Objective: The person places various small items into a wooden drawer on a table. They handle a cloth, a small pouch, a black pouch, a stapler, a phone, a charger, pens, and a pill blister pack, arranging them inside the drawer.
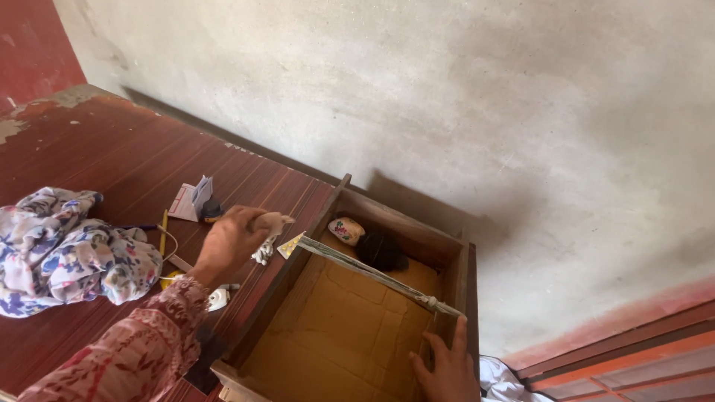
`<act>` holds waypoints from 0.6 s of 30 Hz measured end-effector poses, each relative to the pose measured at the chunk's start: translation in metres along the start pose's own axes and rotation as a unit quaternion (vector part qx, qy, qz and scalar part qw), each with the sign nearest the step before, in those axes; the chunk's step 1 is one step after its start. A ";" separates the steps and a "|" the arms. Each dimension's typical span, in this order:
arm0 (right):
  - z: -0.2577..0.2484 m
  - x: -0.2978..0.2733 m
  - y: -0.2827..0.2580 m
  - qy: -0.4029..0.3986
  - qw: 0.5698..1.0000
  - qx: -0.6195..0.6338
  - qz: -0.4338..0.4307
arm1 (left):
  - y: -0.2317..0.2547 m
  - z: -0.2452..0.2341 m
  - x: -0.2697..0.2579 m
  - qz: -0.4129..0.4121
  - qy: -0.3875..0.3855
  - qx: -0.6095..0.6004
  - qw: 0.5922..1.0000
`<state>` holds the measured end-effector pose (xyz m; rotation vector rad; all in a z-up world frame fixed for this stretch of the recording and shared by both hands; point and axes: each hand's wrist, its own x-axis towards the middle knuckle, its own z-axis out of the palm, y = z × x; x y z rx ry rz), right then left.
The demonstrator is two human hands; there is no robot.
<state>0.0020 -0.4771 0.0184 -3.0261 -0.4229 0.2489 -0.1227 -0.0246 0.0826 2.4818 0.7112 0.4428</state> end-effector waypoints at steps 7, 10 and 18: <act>0.014 0.010 0.013 0.025 0.999 0.032 -0.037 | 0.096 -0.007 0.018 0.086 -0.007 -0.031 0.996; 0.005 0.008 0.008 -0.009 0.999 0.040 -0.025 | 0.119 0.013 0.046 0.071 -0.085 -0.055 0.992; 0.009 0.006 0.008 -0.013 0.997 0.066 -0.038 | 0.154 0.108 0.090 0.149 -0.120 -0.157 0.969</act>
